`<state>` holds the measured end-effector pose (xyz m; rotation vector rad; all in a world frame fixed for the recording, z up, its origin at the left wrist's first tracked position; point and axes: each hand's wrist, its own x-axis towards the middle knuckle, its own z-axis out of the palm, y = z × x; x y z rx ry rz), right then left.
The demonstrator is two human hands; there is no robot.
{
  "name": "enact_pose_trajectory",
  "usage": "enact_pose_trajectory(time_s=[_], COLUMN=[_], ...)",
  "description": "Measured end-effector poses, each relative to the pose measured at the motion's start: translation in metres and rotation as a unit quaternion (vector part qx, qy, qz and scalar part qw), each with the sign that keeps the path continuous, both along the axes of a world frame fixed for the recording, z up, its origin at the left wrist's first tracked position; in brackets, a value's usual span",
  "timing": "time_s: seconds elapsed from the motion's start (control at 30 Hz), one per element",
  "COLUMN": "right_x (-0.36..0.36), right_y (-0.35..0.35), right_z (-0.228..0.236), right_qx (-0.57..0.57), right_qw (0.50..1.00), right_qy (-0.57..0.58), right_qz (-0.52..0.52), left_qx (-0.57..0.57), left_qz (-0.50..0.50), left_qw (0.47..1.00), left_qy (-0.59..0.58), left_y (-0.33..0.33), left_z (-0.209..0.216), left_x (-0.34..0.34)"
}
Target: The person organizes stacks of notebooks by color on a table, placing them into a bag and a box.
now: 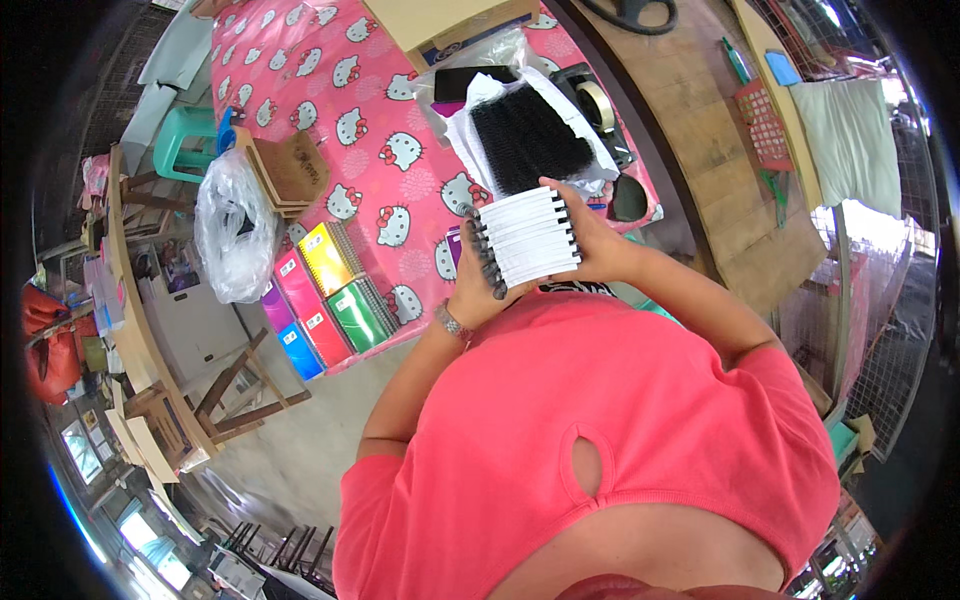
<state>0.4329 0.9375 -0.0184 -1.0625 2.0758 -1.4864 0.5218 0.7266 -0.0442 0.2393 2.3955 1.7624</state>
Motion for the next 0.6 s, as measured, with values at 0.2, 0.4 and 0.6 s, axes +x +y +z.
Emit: enact_pose_trajectory(time_s=[0.2,0.4,0.6], right_x=[-0.032,-0.069,-0.088], right_y=[-0.040,-0.073,-0.036], right_z=[0.101,0.105,-0.008], right_qx=[0.065,-0.025,0.047], right_qw=[0.992,0.999,0.975], right_qy=[0.104,-0.003,-0.079], right_qz=[-0.015,-0.034,-0.201], left_qx=[0.210,0.468,0.411], left_qz=[0.138,0.228,0.321], left_qw=[0.968,0.849,0.815], left_qy=[-0.015,-0.088,-0.254], left_y=[-0.019,-0.122,-0.196], left_z=[0.063,0.046,-0.030], left_x=[-0.013,-0.047,-0.039])
